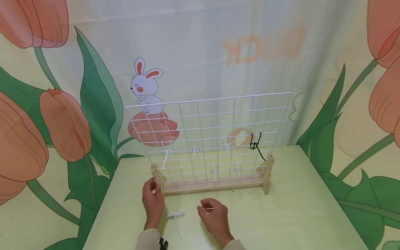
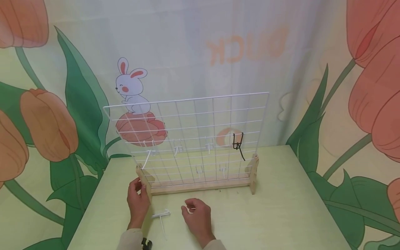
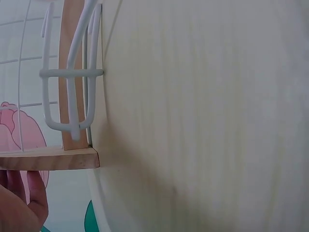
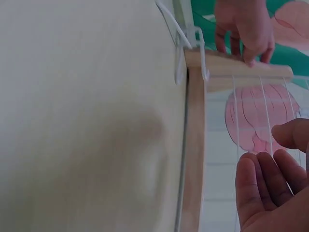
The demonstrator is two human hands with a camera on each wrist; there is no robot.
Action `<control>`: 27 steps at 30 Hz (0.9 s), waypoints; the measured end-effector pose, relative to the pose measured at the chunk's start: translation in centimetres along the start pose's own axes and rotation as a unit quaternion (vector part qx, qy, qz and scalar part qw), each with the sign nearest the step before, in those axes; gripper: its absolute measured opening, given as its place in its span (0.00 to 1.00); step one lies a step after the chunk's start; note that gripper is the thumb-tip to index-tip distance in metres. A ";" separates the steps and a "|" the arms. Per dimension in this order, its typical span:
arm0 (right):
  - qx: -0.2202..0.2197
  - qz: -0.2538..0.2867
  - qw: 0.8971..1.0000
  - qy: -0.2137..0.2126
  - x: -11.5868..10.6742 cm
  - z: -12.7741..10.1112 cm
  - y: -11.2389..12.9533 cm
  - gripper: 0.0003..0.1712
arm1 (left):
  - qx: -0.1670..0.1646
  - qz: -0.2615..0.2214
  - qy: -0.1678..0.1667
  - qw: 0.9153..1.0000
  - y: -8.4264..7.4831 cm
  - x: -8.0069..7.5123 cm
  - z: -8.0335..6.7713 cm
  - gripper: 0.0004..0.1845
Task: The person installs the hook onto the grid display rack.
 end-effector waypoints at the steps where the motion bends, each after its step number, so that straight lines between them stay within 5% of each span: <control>1: 0.001 -0.005 1.000 0.011 0.5 -0.1 0.0 0.08 | 0.001 0.000 0.001 1.000 0.0 0.0 0.0 0.19; 14: -0.007 -0.066 0.993 0.093 6.5 -0.1 -0.3 0.08 | -0.023 -0.024 0.015 0.999 0.1 -0.4 0.0 0.19; 27: 0.006 -0.144 0.982 0.118 8.9 0.5 -0.9 0.11 | -0.020 -0.031 0.012 0.999 0.1 -0.5 0.0 0.20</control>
Point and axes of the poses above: each hand's wrist, its own z-axis towards the middle knuckle, its own x-axis out of the palm, y = z × x, the point moved 2 cm from there along z, towards the middle knuckle, and after that the axes turned 15 degrees about y, right-handed, at the moved point
